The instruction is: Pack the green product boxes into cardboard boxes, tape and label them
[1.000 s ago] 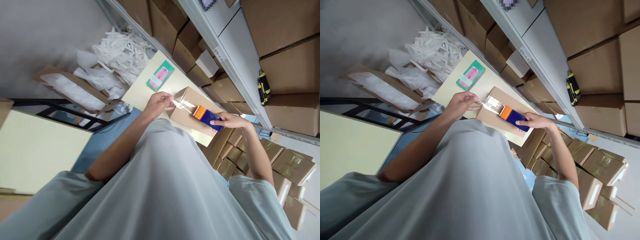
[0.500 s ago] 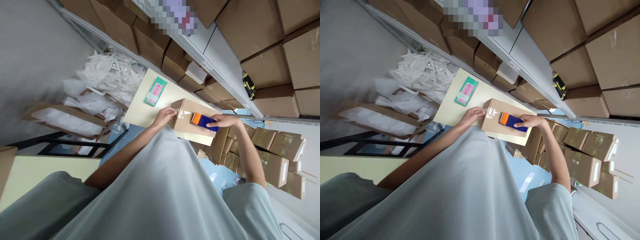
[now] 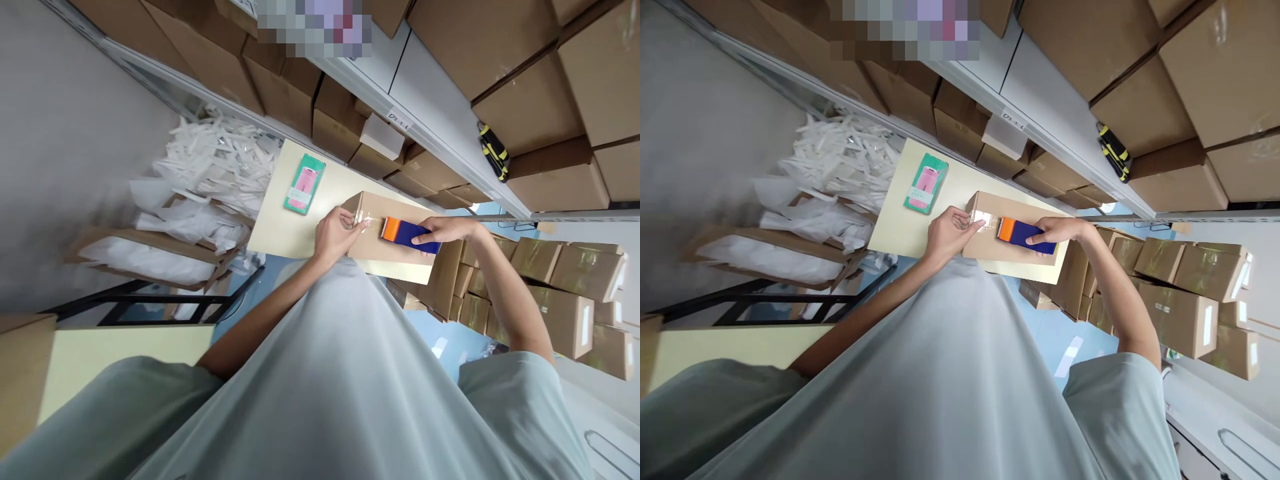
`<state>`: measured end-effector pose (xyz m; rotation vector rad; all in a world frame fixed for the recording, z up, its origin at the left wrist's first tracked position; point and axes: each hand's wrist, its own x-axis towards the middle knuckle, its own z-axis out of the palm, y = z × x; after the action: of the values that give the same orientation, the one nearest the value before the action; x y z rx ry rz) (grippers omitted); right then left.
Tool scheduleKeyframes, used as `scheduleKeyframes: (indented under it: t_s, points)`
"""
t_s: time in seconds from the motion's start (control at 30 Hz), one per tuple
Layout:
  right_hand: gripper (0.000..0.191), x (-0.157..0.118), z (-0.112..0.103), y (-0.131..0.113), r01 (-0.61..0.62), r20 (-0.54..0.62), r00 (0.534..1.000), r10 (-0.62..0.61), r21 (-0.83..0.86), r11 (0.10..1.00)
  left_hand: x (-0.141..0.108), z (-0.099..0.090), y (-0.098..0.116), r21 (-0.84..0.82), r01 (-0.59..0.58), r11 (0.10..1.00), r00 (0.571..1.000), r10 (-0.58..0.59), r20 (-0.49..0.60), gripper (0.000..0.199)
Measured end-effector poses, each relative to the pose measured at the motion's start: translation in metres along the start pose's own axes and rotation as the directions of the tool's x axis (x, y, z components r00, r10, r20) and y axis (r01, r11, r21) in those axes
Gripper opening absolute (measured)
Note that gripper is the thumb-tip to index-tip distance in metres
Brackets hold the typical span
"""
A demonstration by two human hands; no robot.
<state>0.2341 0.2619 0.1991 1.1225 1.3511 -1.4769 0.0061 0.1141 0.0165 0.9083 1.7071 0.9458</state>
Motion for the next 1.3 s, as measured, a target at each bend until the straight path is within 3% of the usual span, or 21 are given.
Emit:
scheduleKeyframes:
  t_s: [0.23,0.37,0.47,0.6,0.7,0.83,1.03,1.13,1.3]
  points:
    - [0.068,0.007,-0.007,0.010,0.143,0.048,0.989,-0.138,-0.122,0.982,-0.003,0.012,0.007,-0.002,0.097,0.995,0.991,-0.097,-0.090,0.032]
    - [0.066,-0.006,-0.009,0.037,0.218,0.028,0.976,-0.217,-0.152,0.964,-0.009,0.022,0.012,0.011,0.115,0.993,0.979,-0.112,-0.173,0.029]
    - [0.066,-0.038,-0.015,0.082,0.201,0.044,0.979,-0.197,-0.096,0.975,-0.012,0.030,0.016,0.049,0.115,0.992,0.965,-0.099,-0.243,0.024]
    - [0.064,-0.097,-0.029,0.162,0.069,0.019,0.997,-0.068,-0.009,0.998,-0.012,0.039,0.015,0.031,0.087,0.996,0.948,-0.073,-0.309,0.022]
    - [0.064,-0.120,-0.040,0.213,-0.018,-0.040,0.999,0.020,0.053,0.998,-0.009,0.046,0.013,-0.007,0.087,0.996,0.938,-0.084,-0.336,0.022]
    - [0.066,-0.093,-0.048,0.249,-0.019,0.015,1.000,0.018,0.064,0.998,-0.004,0.057,0.019,0.035,0.166,0.985,0.905,-0.138,-0.401,0.017]
    - [0.071,-0.028,-0.054,0.262,0.084,0.092,0.992,-0.086,0.027,0.996,-0.001,0.064,0.030,0.008,0.213,0.977,0.872,-0.186,-0.454,0.013]
    - [0.070,-0.020,-0.059,0.268,0.132,0.106,0.986,-0.131,-0.001,0.991,0.000,0.066,0.032,-0.019,0.242,0.970,0.855,-0.223,-0.468,0.014]
    - [0.067,-0.029,-0.067,0.287,0.210,0.099,0.974,-0.203,-0.060,0.976,0.002,0.069,0.031,-0.037,0.227,0.973,0.839,-0.215,-0.499,0.014]
